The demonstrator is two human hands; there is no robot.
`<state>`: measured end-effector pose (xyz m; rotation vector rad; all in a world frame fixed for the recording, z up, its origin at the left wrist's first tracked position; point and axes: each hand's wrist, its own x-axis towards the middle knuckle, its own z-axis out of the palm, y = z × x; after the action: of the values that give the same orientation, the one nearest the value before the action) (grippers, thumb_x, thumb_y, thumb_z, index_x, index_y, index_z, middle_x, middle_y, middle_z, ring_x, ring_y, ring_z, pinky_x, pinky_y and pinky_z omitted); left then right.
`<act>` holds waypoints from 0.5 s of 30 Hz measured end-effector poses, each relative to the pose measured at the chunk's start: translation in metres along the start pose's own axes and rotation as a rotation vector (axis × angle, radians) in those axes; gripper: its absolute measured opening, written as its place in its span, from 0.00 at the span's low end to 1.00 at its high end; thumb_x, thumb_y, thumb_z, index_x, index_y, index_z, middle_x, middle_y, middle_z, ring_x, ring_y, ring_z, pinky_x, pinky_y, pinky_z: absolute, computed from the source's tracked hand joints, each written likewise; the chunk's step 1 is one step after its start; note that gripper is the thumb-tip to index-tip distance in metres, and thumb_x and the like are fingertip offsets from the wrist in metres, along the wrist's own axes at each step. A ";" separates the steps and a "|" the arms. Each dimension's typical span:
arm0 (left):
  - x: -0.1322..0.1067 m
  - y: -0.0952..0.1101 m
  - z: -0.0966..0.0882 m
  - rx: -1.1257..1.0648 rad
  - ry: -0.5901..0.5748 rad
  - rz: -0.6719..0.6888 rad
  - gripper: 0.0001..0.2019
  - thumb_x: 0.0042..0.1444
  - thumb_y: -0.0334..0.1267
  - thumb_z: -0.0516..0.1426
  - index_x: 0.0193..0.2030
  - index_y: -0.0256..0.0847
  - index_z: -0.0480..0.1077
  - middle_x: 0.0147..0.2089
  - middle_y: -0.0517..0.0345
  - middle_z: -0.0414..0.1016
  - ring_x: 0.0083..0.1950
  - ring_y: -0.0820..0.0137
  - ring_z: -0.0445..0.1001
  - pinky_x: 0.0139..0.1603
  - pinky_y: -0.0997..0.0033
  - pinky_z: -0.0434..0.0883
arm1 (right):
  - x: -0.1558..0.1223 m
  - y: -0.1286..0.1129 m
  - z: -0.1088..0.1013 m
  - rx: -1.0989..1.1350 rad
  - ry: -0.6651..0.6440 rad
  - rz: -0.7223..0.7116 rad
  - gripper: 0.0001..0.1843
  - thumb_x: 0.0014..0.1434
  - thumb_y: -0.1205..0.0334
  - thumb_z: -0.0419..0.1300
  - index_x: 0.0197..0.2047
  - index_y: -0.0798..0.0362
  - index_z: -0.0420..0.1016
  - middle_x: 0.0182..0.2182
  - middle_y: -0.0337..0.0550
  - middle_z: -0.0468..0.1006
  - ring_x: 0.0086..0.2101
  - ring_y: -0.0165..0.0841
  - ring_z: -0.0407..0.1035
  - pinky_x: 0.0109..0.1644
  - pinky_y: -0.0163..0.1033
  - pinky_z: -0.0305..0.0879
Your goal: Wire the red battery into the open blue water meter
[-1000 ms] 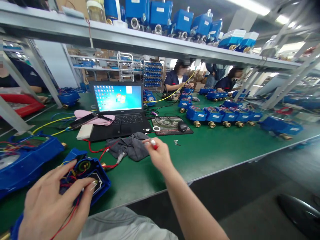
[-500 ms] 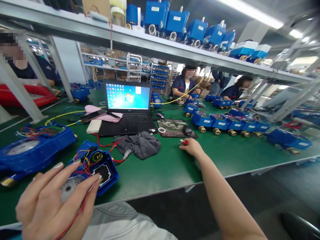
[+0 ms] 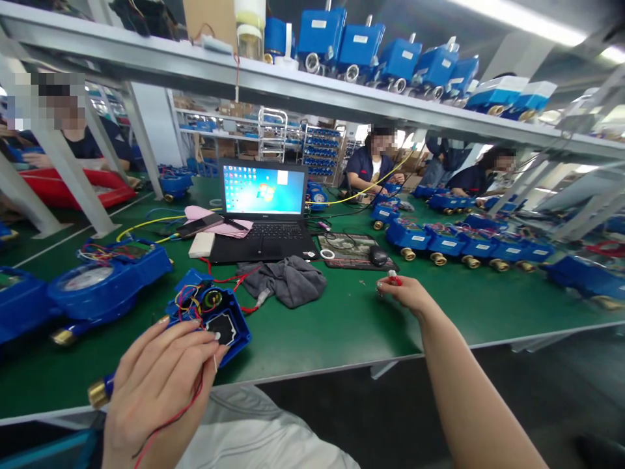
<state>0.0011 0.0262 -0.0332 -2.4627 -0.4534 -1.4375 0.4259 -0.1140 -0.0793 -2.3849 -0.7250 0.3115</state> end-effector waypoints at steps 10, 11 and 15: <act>-0.006 -0.003 0.002 0.047 0.020 -0.039 0.03 0.55 0.28 0.60 0.33 0.40 0.72 0.30 0.56 0.74 0.39 0.61 0.73 0.49 0.53 0.69 | -0.014 -0.037 0.044 -0.321 0.007 -0.169 0.12 0.60 0.55 0.61 0.37 0.56 0.73 0.33 0.40 0.75 0.35 0.32 0.70 0.43 0.42 0.68; -0.008 -0.005 0.002 0.049 0.017 -0.051 0.04 0.54 0.29 0.60 0.34 0.41 0.72 0.31 0.56 0.75 0.39 0.61 0.74 0.49 0.52 0.69 | -0.014 -0.042 0.049 -0.347 -0.012 -0.187 0.12 0.61 0.54 0.61 0.37 0.56 0.73 0.34 0.40 0.75 0.35 0.32 0.70 0.43 0.42 0.68; -0.020 -0.012 0.002 0.042 0.011 -0.157 0.07 0.49 0.30 0.64 0.33 0.46 0.73 0.33 0.62 0.77 0.40 0.61 0.76 0.51 0.52 0.70 | -0.013 -0.053 0.056 -0.436 -0.049 -0.212 0.12 0.62 0.55 0.59 0.38 0.57 0.73 0.37 0.42 0.75 0.38 0.33 0.70 0.45 0.44 0.68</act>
<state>-0.0116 0.0350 -0.0513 -2.4317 -0.6809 -1.4828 0.3709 -0.0585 -0.0895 -2.6764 -1.1568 0.1312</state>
